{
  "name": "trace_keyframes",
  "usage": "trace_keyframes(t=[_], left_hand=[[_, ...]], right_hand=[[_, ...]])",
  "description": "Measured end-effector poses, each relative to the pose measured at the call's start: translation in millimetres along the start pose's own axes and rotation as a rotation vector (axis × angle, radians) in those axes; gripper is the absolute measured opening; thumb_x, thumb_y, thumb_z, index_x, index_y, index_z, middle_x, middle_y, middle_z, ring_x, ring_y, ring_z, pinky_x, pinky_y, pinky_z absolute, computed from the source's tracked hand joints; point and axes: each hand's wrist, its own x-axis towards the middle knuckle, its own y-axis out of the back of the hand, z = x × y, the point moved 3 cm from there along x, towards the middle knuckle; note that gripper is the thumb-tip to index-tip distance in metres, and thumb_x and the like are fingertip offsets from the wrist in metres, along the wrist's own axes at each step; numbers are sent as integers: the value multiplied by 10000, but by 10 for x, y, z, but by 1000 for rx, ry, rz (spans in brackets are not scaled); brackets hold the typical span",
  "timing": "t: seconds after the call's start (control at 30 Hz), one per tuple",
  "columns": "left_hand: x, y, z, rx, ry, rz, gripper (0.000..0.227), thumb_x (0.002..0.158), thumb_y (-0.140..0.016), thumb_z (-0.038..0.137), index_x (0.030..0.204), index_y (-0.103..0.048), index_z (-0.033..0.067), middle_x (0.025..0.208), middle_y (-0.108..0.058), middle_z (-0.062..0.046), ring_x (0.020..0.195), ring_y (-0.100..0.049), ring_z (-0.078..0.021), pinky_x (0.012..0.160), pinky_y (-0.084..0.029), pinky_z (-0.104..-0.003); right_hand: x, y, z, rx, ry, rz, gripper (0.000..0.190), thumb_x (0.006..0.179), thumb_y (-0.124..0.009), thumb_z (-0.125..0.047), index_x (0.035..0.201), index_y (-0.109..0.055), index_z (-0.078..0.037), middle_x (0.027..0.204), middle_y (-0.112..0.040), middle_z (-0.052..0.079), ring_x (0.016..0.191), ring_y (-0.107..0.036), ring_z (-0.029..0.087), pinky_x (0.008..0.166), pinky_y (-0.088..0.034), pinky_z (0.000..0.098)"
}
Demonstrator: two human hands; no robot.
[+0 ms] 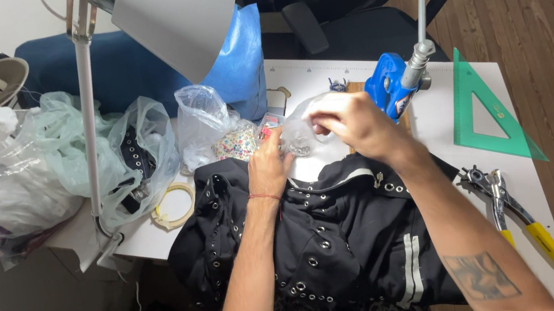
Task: Using a rotary hole punch tool to create holes in a black garment for eyelet installation
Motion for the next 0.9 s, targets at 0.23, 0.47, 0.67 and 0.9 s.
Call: trace_keyframes(t=[0.23,0.47,0.67,0.9], left_hand=[[3,49,33,-58,17,0,806,920,-952,151,1632,-591,265,1249,-856,-99,1069,-889,-297,908,-741,-503],[-34,288,221,-212,-222,126,847,867,-983,17,1627,-618,97,1389,-782,-238,1255,-795,-462,1053,-684,-553],[-452,922,708,-333,-412,184,793,999,-1007,8,1668,-584,69,1492,-710,-163,1321,-716,-301,1110,-682,-403],[-1926,1295,1411,-496,-397,286,270,987,-990,-18,1146,-772,-3,1035,-811,-108,888,-768,-220,888,-650,-344]], right_hand=[[-585,185,-218,943,-222,488,226,1008,-809,124,1233,-804,143,1107,-875,322,964,-903,407,743,-796,561],[-1317,401,-285,982,-79,578,235,896,-833,185,1113,-744,204,957,-850,334,841,-906,441,584,-782,559],[-2368,581,-907,749,-181,439,122,945,-819,-57,957,-709,-5,792,-714,144,606,-767,215,511,-719,275],[-3908,-380,-607,895,-449,395,127,854,-916,-24,926,-818,-62,813,-793,116,658,-786,202,540,-731,271]])
